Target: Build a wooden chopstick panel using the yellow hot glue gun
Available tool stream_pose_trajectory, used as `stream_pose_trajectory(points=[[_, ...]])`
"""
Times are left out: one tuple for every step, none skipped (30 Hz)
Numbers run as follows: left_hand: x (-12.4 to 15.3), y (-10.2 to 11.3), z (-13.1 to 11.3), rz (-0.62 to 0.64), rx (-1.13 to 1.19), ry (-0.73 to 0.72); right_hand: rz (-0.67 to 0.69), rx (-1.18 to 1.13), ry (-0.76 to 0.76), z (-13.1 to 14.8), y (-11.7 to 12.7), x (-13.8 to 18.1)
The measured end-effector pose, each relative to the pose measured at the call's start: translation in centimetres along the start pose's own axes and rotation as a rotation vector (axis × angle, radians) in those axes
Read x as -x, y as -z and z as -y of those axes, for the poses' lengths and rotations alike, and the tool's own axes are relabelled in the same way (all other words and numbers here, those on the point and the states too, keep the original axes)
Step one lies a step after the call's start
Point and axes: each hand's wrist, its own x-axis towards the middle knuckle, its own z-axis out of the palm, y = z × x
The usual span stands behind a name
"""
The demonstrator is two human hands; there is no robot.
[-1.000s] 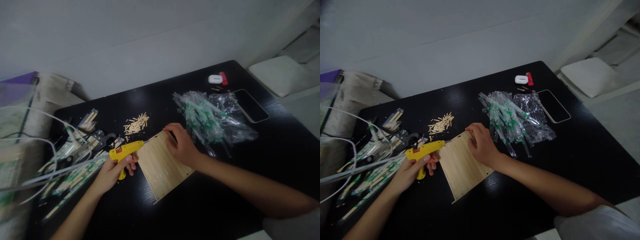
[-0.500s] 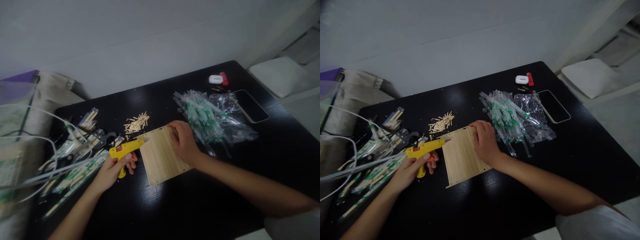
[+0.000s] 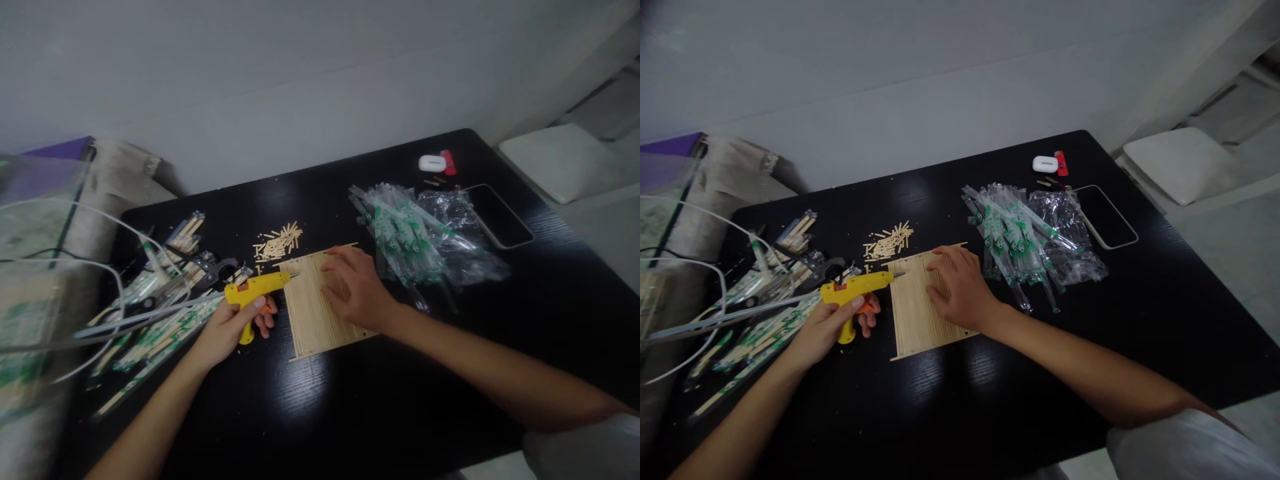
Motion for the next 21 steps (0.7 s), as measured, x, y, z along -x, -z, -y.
stream_pose_trajectory(points=[[-0.01,0.04,0.02,0.0,-0.002,0.001,0.016,0.017,0.001,0.03,0.02,-0.01],[-0.01,0.08,0.06,0.002,-0.005,0.002,0.031,0.03,0.001,0.05,0.05,-0.04],[-0.02,0.12,0.11,0.003,-0.005,0.002,0.044,0.037,0.003,0.06,0.07,-0.06],[-0.02,0.17,0.17,0.003,-0.004,0.002,0.055,0.038,0.006,0.04,0.08,-0.09],[-0.02,0.21,0.23,0.005,-0.001,0.003,0.06,0.036,0.01,0.01,0.09,-0.12],[-0.01,0.25,0.3,0.007,0.004,0.004,0.063,0.033,0.015,-0.04,0.08,-0.15],[0.0,0.29,0.36,0.008,0.009,0.005,0.065,0.033,0.019,-0.09,0.08,-0.18],[0.01,0.31,0.41,0.009,0.012,0.006,0.068,0.033,0.022,-0.16,0.06,-0.2],[0.02,0.34,0.45,0.011,0.013,0.008,0.071,0.033,0.024,-0.22,0.04,-0.21],[0.03,0.36,0.47,0.013,0.014,0.01,0.071,0.032,0.026,-0.28,0.02,-0.22],[0.04,0.37,0.47,0.016,0.015,0.01,0.071,0.029,0.026,-0.34,-0.01,-0.22],[0.04,0.38,0.46,0.02,0.017,0.01,0.068,0.026,0.028,-0.39,-0.05,-0.21],[0.05,0.39,0.44,0.022,0.02,0.01,0.062,0.023,0.03,-0.43,-0.08,-0.19],[0.06,0.39,0.42,0.023,0.023,0.01,0.055,0.02,0.034,-0.46,-0.12,-0.17],[0.07,0.39,0.4,0.023,0.025,0.01,0.047,0.019,0.04,-0.49,-0.14,-0.15],[0.09,0.39,0.38,0.021,0.026,0.011,0.043,0.019,0.046,-0.5,-0.17,-0.13],[0.11,0.39,0.38,0.021,0.026,0.012,0.041,0.019,0.049,-0.5,-0.18,-0.11],[0.13,0.38,0.38,0.022,0.026,0.014,0.041,0.02,0.049,-0.49,-0.18,-0.1],[0.15,0.38,0.4,0.023,0.028,0.015,0.043,0.021,0.047,-0.47,-0.16,-0.09],[0.17,0.39,0.43,0.024,0.033,0.016,0.047,0.022,0.042,-0.43,-0.15,-0.08],[0.19,0.4,0.46,0.025,0.039,0.017,0.051,0.023,0.037,-0.4,-0.13,-0.07]])
